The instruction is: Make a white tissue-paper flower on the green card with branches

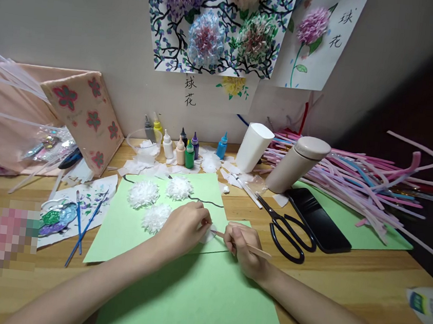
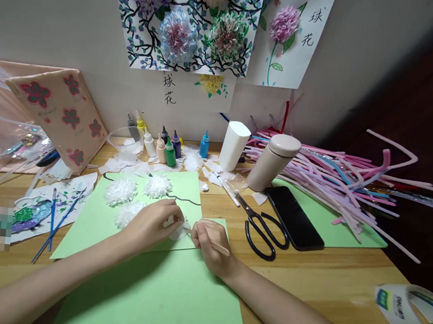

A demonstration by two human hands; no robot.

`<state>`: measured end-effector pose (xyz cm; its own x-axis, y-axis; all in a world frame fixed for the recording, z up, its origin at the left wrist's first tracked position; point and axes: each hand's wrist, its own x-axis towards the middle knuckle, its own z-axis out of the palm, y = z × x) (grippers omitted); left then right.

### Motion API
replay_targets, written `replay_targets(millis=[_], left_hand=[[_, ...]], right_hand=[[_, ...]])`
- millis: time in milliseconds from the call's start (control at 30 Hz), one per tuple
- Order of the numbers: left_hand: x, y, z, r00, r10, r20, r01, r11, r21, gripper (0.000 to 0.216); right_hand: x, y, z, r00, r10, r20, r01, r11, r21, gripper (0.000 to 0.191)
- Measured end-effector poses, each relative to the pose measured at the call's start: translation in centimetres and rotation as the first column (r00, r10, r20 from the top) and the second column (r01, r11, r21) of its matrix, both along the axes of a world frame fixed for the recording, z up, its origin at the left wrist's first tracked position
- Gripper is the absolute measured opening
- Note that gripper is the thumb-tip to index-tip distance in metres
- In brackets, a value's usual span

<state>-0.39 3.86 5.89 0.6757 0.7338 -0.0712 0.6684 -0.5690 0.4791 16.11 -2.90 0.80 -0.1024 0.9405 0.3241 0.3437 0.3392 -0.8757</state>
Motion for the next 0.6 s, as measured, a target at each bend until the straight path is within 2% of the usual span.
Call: replay_targets(millis=[167, 300, 433, 600], left_hand=[[-0.1, 0.3, -0.2, 1.0, 0.003, 0.002, -0.003, 1.0, 0.02, 0.019], [-1.0, 1.5, -0.2, 0.996, 0.092, 0.006, -0.093, 0.99, 0.107, 0.02], [-1.9, 2.7, -0.6, 0.98, 0.163, -0.113, -0.148, 0.98, 0.133, 0.019], [-2.1, 2.7, -0.9, 0.959, 0.162, -0.234, -0.136, 0.983, 0.126, 0.018]], right_hand=[[0.0, 0.1, -0.2, 1.0, 0.016, 0.011, -0.016, 1.0, -0.027, 0.049], [0.1, 0.2, -0.2, 0.998, 0.046, 0.052, -0.045, 0.999, -0.019, 0.048], [0.1, 0.3, -0.2, 0.996, 0.055, 0.063, -0.054, 0.998, -0.025, 0.048], [0.1, 0.4, -0.2, 0.995, 0.075, 0.066, -0.073, 0.997, -0.039, 0.047]])
